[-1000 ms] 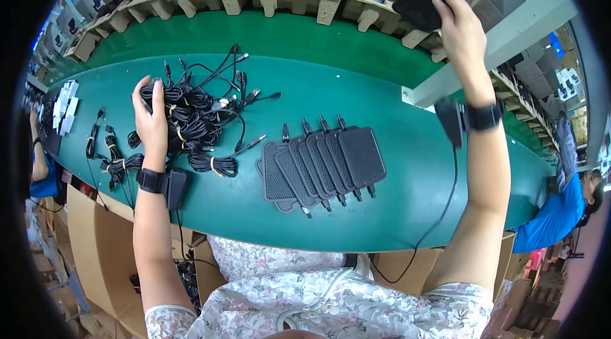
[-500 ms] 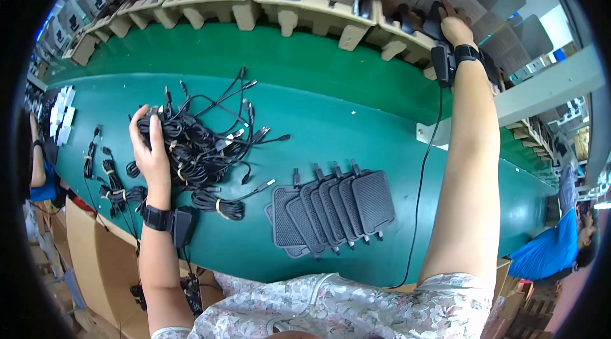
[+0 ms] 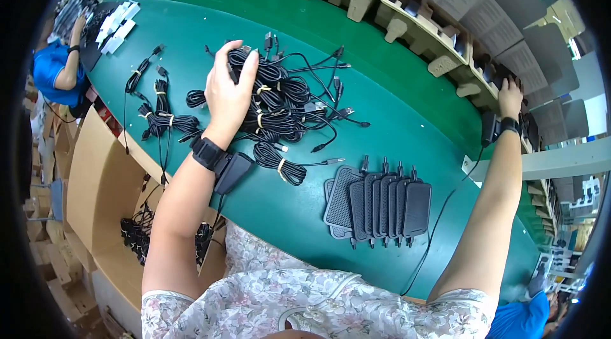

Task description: The person picks up a black rectangular component from a box, connects a black cable to it, and places the assembled unit into a cardboard tray on the assembly line.

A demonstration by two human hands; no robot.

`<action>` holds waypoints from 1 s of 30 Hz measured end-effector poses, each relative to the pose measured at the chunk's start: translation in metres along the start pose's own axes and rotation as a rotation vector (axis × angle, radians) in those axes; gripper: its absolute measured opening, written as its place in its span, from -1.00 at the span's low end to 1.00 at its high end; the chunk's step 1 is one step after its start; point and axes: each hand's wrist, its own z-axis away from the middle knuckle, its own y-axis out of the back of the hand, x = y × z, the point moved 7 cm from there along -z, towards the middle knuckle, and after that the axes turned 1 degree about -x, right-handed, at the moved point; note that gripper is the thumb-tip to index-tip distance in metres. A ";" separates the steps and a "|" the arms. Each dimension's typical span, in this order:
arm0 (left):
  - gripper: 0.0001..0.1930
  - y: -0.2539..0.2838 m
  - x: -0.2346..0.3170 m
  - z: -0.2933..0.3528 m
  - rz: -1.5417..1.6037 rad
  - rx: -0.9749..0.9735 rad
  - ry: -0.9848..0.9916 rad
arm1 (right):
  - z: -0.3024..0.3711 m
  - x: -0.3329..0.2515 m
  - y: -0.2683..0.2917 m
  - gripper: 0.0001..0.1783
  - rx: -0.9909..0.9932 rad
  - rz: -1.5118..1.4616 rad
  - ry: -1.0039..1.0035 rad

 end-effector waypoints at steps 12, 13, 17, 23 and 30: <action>-0.59 -0.011 0.005 0.002 0.097 -0.034 0.003 | -0.009 0.079 -0.037 -0.73 -0.103 0.204 -0.202; -0.59 0.002 -0.001 0.003 0.049 -0.016 0.013 | 0.000 0.022 -0.031 -0.73 -0.123 0.164 -0.175; -0.59 -0.001 0.009 0.000 0.037 -0.062 0.101 | 0.046 -0.093 0.068 -0.65 0.073 0.348 -0.052; -0.59 -0.007 -0.001 0.002 0.076 -0.064 0.023 | 0.137 -0.340 0.127 -0.76 -0.102 -0.658 0.648; -0.54 0.012 -0.006 0.021 0.170 -0.064 -0.163 | 0.217 -0.485 0.168 -0.75 -0.352 -0.883 0.947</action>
